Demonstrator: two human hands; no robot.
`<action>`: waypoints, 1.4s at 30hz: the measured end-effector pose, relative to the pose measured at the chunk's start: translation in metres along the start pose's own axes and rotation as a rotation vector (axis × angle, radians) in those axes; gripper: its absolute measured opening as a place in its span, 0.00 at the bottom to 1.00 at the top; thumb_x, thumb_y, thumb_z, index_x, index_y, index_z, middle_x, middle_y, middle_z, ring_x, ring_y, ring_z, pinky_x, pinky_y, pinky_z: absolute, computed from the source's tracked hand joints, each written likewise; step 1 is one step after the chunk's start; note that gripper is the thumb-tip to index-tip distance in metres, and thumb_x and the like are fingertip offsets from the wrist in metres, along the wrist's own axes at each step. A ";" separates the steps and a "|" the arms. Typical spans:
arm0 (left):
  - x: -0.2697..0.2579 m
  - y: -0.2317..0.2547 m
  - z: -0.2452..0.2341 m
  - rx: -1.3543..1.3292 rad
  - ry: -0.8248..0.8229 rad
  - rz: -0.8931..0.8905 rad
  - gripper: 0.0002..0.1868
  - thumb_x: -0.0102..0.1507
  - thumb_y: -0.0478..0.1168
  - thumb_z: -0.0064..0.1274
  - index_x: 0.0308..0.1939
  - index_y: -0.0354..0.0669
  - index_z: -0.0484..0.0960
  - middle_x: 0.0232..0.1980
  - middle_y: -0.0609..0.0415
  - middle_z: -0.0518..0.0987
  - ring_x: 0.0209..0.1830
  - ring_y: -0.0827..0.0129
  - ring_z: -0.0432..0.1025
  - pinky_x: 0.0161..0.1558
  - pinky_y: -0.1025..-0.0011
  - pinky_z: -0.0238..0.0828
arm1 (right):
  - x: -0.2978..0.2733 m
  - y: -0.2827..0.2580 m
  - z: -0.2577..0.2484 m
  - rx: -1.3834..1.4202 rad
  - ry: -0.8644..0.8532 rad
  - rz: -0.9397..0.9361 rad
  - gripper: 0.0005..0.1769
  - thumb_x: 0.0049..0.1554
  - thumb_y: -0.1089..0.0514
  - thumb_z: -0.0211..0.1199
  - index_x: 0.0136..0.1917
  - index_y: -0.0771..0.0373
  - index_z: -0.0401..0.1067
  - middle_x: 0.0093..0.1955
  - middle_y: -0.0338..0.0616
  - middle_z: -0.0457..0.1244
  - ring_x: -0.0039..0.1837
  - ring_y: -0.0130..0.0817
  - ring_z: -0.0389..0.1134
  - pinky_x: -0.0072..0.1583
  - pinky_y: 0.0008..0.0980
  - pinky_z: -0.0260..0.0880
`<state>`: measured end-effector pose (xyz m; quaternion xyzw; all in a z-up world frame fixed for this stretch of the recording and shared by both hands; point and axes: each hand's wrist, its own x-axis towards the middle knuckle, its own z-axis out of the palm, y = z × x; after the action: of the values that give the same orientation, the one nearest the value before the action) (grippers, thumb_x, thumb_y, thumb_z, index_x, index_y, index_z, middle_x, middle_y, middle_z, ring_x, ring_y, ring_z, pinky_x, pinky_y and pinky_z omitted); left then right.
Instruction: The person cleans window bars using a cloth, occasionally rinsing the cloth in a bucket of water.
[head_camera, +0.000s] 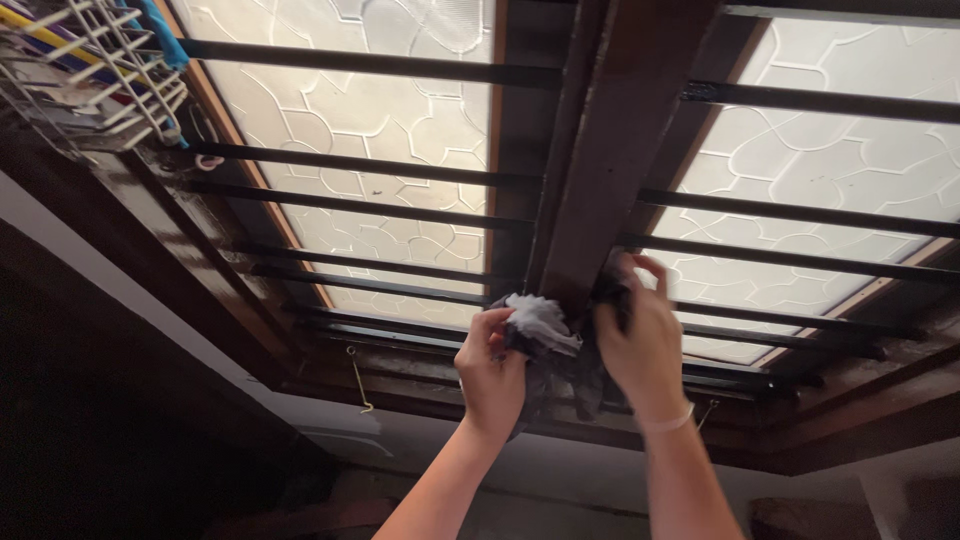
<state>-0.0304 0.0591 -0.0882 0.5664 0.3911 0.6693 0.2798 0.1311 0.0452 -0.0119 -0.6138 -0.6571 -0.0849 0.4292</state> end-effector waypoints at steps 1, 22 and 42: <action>0.004 0.003 0.000 0.025 -0.001 0.046 0.17 0.58 0.22 0.54 0.50 0.36 0.79 0.35 0.50 0.80 0.31 0.69 0.76 0.34 0.77 0.74 | 0.012 0.000 0.001 -0.081 -0.132 -0.015 0.24 0.52 0.60 0.63 0.62 0.66 0.75 0.61 0.58 0.66 0.69 0.63 0.61 0.61 0.49 0.65; -0.006 -0.011 -0.011 0.118 -0.144 -0.040 0.18 0.58 0.24 0.51 0.52 0.36 0.76 0.38 0.48 0.79 0.32 0.66 0.77 0.36 0.70 0.76 | 0.007 -0.004 0.018 -0.344 -0.324 0.060 0.16 0.55 0.67 0.62 0.58 0.61 0.70 0.53 0.51 0.66 0.50 0.55 0.70 0.50 0.46 0.74; -0.006 -0.012 -0.010 0.036 -0.123 -0.131 0.25 0.53 0.19 0.41 0.53 0.33 0.76 0.39 0.50 0.80 0.38 0.69 0.78 0.39 0.74 0.74 | -0.062 0.012 0.047 0.988 0.164 0.747 0.25 0.57 0.67 0.60 0.68 0.62 0.65 0.54 0.41 0.69 0.53 0.23 0.69 0.56 0.23 0.69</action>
<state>-0.0396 0.0582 -0.1017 0.5844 0.4217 0.6063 0.3362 0.1120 0.0327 -0.0869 -0.5228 -0.3247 0.3382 0.7120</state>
